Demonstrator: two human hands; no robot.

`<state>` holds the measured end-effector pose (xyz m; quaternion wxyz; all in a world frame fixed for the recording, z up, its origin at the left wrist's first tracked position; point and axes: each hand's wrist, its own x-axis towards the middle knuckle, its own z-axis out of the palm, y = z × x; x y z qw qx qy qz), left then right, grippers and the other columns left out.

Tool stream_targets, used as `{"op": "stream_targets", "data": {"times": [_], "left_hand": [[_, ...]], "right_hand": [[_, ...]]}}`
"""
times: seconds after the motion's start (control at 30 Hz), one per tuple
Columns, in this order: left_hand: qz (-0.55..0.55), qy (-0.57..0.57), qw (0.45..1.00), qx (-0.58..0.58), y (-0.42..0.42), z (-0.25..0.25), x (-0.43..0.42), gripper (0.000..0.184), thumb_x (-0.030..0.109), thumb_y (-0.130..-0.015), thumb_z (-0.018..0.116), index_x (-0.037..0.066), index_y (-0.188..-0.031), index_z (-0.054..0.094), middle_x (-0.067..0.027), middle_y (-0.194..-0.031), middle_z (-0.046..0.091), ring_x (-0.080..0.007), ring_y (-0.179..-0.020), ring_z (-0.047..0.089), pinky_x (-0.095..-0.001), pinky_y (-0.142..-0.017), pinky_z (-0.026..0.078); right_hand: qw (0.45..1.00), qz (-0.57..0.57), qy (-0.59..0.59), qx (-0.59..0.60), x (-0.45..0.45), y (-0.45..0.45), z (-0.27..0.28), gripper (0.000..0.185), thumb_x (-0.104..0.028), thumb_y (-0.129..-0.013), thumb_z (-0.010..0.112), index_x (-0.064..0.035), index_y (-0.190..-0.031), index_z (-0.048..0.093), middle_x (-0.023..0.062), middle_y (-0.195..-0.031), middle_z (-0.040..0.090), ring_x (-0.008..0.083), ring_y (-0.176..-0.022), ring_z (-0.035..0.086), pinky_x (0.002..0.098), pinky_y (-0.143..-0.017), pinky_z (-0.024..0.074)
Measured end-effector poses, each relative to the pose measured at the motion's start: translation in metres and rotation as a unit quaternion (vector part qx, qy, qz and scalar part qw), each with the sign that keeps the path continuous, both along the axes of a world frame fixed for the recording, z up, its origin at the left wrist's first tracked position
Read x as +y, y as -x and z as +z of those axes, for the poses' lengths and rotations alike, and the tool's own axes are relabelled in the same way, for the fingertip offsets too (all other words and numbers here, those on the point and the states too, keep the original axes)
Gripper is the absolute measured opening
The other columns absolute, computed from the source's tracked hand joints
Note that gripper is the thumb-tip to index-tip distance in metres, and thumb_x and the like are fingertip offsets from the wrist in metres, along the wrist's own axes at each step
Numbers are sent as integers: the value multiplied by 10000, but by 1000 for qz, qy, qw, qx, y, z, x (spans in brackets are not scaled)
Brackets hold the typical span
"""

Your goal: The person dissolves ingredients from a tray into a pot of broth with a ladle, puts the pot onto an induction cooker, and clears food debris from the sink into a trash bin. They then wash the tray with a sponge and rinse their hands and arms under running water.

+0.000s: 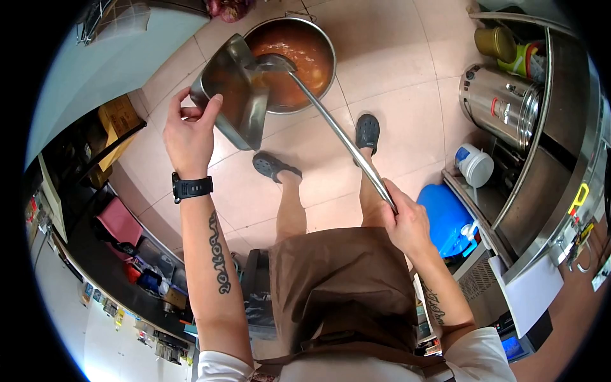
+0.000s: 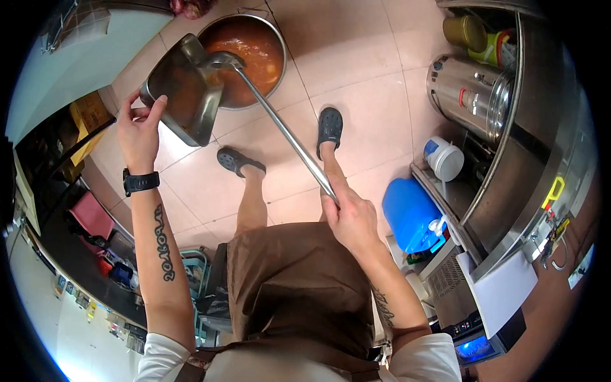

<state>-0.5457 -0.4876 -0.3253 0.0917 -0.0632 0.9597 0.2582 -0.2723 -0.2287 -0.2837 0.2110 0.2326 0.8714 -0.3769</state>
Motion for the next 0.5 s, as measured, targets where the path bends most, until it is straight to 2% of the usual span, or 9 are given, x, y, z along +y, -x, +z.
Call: {"op": "stream_targets", "data": {"times": [0.13,0.23,0.5], "left_hand": [[17,-29,999,-4,-2,3,-11,546,358,-764,813,33,-1168,643,-43,-716,651,-136,-665,629,-279,-655,495],[43,-49,998,-9,-9,5,-20,537,340,-767,815,30,-1168,639,-40,-719,654,-124,-651,623,-271,-644,492],[66,-61,996,-7,-17,11,-21,506,289,-774,815,18,-1158,627,-41,-713,656,-125,-653,643,-261,-647,504]], "right_hand": [[995,56,-74,-26,5,3,-6,461,-124,-876,637,-81,-1326,549,164,-840,652,354,-677,637,432,-599,510],[988,88,-122,-11,10,15,-11,492,-140,-868,634,-103,-1348,532,125,-792,609,347,-612,626,462,-566,515],[986,114,-118,-29,9,15,17,493,-144,-869,637,-130,-1354,546,118,-801,617,331,-610,618,450,-546,497]]}}
